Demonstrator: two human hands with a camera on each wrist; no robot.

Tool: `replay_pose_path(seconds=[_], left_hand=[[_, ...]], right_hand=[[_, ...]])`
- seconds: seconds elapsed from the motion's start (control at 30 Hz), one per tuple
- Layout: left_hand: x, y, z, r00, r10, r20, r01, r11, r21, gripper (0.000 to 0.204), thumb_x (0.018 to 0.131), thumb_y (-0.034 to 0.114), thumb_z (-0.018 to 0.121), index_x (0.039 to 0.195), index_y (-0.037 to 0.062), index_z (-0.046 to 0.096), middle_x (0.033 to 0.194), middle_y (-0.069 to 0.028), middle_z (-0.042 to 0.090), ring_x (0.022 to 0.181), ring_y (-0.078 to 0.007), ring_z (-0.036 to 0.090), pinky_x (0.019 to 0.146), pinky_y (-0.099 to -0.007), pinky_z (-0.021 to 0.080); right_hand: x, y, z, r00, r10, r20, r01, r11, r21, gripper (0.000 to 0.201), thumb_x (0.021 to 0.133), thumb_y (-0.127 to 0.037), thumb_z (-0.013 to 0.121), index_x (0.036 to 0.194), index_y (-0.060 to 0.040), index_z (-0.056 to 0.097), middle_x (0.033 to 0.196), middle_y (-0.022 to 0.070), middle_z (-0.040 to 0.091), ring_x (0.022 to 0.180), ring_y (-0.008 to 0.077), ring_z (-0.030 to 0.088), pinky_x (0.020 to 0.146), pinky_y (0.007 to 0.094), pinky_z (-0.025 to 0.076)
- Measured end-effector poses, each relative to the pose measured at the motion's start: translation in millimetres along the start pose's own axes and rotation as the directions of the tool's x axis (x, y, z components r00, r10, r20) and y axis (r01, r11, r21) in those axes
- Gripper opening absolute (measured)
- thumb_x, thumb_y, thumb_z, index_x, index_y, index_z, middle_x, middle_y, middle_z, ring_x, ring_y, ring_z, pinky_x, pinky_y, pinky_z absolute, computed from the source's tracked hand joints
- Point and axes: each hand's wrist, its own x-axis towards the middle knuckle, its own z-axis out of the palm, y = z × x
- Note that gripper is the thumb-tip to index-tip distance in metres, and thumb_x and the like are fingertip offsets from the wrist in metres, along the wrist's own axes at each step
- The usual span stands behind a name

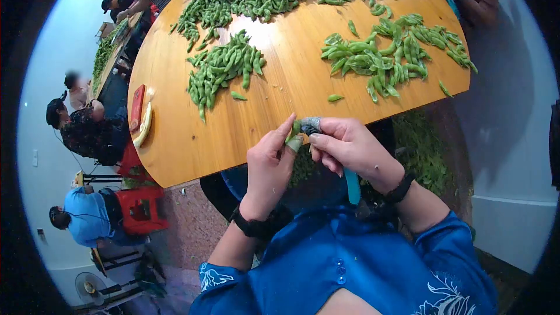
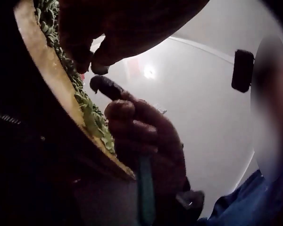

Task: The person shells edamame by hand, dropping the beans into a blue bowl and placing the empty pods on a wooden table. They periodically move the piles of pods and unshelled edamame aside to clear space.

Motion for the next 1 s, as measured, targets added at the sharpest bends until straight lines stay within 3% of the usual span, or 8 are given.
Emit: replay_pose_path(seconds=[0.3,0.4,0.47,0.6,0.77,0.9,0.97,1.0], left_hand=[[-25.8,2.9,9.4,1.0,-0.007,-0.019,0.005,0.992,-0.125,0.039,0.086,0.001,0.059,0.125,0.0045,0.057,0.082,-0.0071,0.064,0.065,-0.0111,0.056,0.061,-0.0237,0.047],[-31.5,10.7,6.1,0.958,-0.271,0.093,0.285,0.879,-0.381,0.037,0.088,0.001,0.057,0.125,0.0052,0.057,0.087,0.0007,0.063,0.065,-0.0039,0.054,0.058,-0.0172,0.044],[-34.0,9.3,3.8,0.887,-0.397,0.234,0.455,0.675,-0.58,0.037,0.09,0.005,0.056,0.127,0.0059,0.055,0.083,0.0015,0.06,0.059,-0.0039,0.049,0.052,-0.0157,0.039],[-38.2,-6.4,1.5,0.853,-0.373,0.365,0.512,0.464,-0.723,0.039,0.09,0.006,0.057,0.128,0.0088,0.054,0.083,-0.0029,0.061,0.06,-0.0064,0.051,0.049,-0.0183,0.041],[-40.0,-18.7,2.4,0.812,-0.173,0.557,0.576,0.091,-0.812,0.042,0.087,0.012,0.063,0.128,0.0079,0.052,0.084,-0.0055,0.061,0.06,-0.0096,0.052,0.048,-0.0186,0.04],[-38.0,-11.5,5.2,0.788,-0.226,0.573,0.6,0.068,-0.797,0.039,0.089,0.011,0.062,0.126,0.0075,0.052,0.084,-0.0046,0.06,0.061,-0.0082,0.052,0.048,-0.018,0.04],[-37.7,-0.8,8.1,0.856,-0.306,0.417,0.517,0.462,-0.721,0.033,0.092,0.01,0.057,0.124,0.0067,0.052,0.08,-0.0026,0.06,0.058,-0.0059,0.051,0.047,-0.0173,0.039],[-39.6,3.6,8.9,0.854,-0.308,0.419,0.519,0.46,-0.72,0.033,0.092,0.01,0.057,0.124,0.0067,0.052,0.08,-0.0026,0.06,0.058,-0.0059,0.051,0.047,-0.0173,0.039]], right_hand=[[-15.4,9.7,4.7,0.997,0.071,0.031,-0.073,0.995,0.073,0.016,0.094,-0.017,0.051,0.1,-0.0065,0.061,0.066,-0.0056,0.053,0.046,0.0006,0.043,0.039,0.0153,0.034],[-17.2,13.4,4.0,0.992,0.1,0.072,-0.113,0.974,0.198,0.016,0.094,-0.017,0.05,0.102,-0.0068,0.061,0.065,-0.0065,0.051,0.045,0.0001,0.041,0.039,0.0143,0.032],[-18.1,15.6,2.4,0.981,0.13,0.145,-0.166,0.946,0.278,0.017,0.095,-0.016,0.049,0.102,-0.0061,0.06,0.066,-0.0064,0.051,0.045,-0.0001,0.041,0.039,0.0141,0.032],[-21.1,15.7,0.4,0.97,0.152,0.189,-0.213,0.908,0.361,0.016,0.095,-0.015,0.049,0.102,-0.0056,0.059,0.068,-0.0056,0.053,0.045,-0.0001,0.041,0.039,0.0142,0.032],[-18.7,27.7,-7.7,0.928,0.182,0.326,-0.318,0.842,0.436,0.018,0.095,-0.013,0.05,0.11,-0.0054,0.055,0.072,-0.0029,0.054,0.047,0.0007,0.041,0.04,0.0137,0.031],[-21.3,26.8,-8.0,0.928,0.201,0.315,-0.326,0.847,0.419,0.016,0.094,-0.014,0.052,0.106,-0.005,0.057,0.072,-0.0022,0.055,0.048,0.0005,0.043,0.04,0.0137,0.032],[-27.4,20.6,0.6,0.974,0.154,0.167,-0.191,0.954,0.231,0.014,0.094,-0.015,0.053,0.101,-0.0049,0.059,0.072,-0.0019,0.056,0.049,0.0003,0.045,0.041,0.0137,0.034],[-28.7,22.2,1.9,0.974,0.156,0.167,-0.193,0.953,0.233,0.014,0.094,-0.015,0.053,0.101,-0.0049,0.059,0.072,-0.0019,0.056,0.049,0.0003,0.045,0.041,0.0137,0.034]])
